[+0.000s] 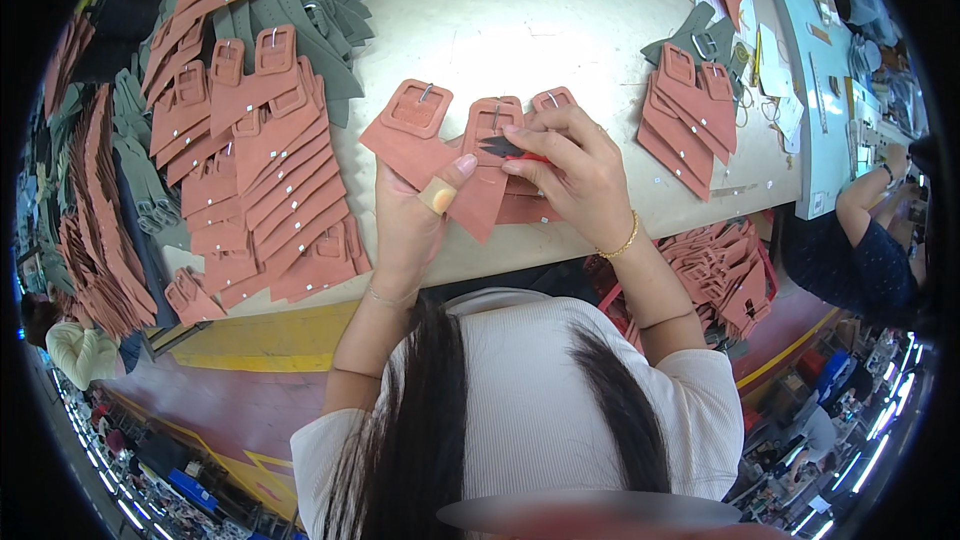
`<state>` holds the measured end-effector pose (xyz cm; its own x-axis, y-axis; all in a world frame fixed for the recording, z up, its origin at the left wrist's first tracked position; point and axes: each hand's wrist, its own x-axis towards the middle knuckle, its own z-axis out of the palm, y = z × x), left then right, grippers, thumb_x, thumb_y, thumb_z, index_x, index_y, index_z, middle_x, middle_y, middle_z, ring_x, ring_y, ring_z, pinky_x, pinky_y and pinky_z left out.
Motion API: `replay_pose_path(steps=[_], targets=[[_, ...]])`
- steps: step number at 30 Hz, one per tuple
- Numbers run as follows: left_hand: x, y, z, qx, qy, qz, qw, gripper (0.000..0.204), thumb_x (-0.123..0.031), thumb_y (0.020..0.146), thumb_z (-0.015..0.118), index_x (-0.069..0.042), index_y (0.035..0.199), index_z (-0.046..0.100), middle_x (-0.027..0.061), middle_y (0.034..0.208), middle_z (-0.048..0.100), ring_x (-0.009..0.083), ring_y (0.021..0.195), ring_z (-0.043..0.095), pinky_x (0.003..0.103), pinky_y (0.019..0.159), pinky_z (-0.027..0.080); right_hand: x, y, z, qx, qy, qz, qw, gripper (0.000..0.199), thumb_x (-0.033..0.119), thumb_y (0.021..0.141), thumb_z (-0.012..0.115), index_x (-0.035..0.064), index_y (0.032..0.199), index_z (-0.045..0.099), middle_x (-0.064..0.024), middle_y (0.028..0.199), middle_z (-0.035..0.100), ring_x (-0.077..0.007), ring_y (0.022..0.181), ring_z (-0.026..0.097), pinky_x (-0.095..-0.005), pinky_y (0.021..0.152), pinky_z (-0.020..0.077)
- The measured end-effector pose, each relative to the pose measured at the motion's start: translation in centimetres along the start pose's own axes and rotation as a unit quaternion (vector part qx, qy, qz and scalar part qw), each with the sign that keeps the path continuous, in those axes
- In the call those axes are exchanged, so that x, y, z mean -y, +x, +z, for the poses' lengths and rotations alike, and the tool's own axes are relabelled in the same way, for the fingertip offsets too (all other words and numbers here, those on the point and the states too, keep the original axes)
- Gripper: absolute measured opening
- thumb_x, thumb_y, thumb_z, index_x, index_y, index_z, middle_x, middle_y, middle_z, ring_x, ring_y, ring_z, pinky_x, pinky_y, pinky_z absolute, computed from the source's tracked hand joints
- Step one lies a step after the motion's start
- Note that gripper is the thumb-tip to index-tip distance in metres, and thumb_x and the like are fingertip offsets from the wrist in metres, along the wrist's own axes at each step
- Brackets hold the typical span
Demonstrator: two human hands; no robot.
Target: The person uses pliers to trim small tabs or edges from pink fabric pieces with metal buckles. They pick up each piece, snip the edges, and place the finished pieces into a pile on the table.
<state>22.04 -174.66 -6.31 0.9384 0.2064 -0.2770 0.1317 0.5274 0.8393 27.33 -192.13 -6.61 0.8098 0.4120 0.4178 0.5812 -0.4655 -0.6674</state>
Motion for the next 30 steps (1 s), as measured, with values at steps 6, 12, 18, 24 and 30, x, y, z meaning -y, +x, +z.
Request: replay_pose_path(steps=[6, 12, 18, 24, 30], targets=[[0.5, -0.3, 0.1, -0.012, 0.041, 0.027, 0.999, 0.056, 0.0, 0.082, 0.068, -0.001, 0.128, 0.037, 0.0071, 0.113, 0.051, 0.0118, 0.101, 0.054, 0.027, 0.087, 0.048, 0.4, 0.0, 0.2, -0.015, -0.017, -0.01, 1.0, 0.03, 0.012, 0.069, 0.079, 0.0074, 0.097, 0.071, -0.0052, 0.089, 0.061, -0.0172, 0.071, 0.061, -0.0293, 0.061, 0.0477], [1.0, -0.8, 0.4, -0.024, 0.042, 0.03, 0.998, 0.054, -0.003, 0.084, 0.068, -0.001, 0.128, 0.037, 0.0075, 0.116, 0.05, 0.0117, 0.103, 0.053, 0.027, 0.088, 0.047, 0.6, -0.5, 0.4, -0.02, -0.027, 0.0, 0.999, 0.032, 0.008, 0.067, 0.079, 0.0065, 0.098, 0.071, -0.006, 0.088, 0.061, -0.0181, 0.072, 0.059, -0.0291, 0.062, 0.0479], [1.0, -0.9, 0.6, -0.027, -0.013, 0.025, 0.999, 0.05, -0.002, 0.088, 0.062, -0.002, 0.131, 0.035, 0.0068, 0.116, 0.049, 0.0122, 0.105, 0.052, 0.029, 0.09, 0.047, 0.9, -0.3, 0.7, -0.031, 0.056, 0.06, 0.996, 0.025, 0.005, 0.07, 0.078, 0.0055, 0.094, 0.07, -0.0045, 0.087, 0.059, -0.0148, 0.074, 0.059, -0.0281, 0.062, 0.0462], [0.7, -1.0, 0.6, -0.02, -0.064, 0.026, 0.997, 0.05, -0.003, 0.093, 0.055, -0.004, 0.136, 0.03, 0.0078, 0.12, 0.047, 0.0147, 0.109, 0.052, 0.033, 0.094, 0.047, 1.9, -0.4, 0.9, -0.068, 0.131, 0.104, 0.984, 0.016, 0.01, 0.076, 0.078, 0.0054, 0.085, 0.066, -0.0037, 0.079, 0.054, -0.0147, 0.068, 0.053, -0.0278, 0.059, 0.044], [0.9, -0.9, 0.7, -0.022, -0.04, 0.053, 0.998, 0.05, -0.003, 0.093, 0.053, -0.003, 0.138, 0.03, 0.0098, 0.124, 0.047, 0.0173, 0.113, 0.052, 0.034, 0.096, 0.046, 1.8, -0.4, 1.0, -0.017, 0.164, 0.061, 0.984, 0.015, 0.014, 0.083, 0.073, 0.0045, 0.09, 0.063, -0.0013, 0.078, 0.053, -0.0099, 0.067, 0.047, -0.0233, 0.058, 0.0378]])
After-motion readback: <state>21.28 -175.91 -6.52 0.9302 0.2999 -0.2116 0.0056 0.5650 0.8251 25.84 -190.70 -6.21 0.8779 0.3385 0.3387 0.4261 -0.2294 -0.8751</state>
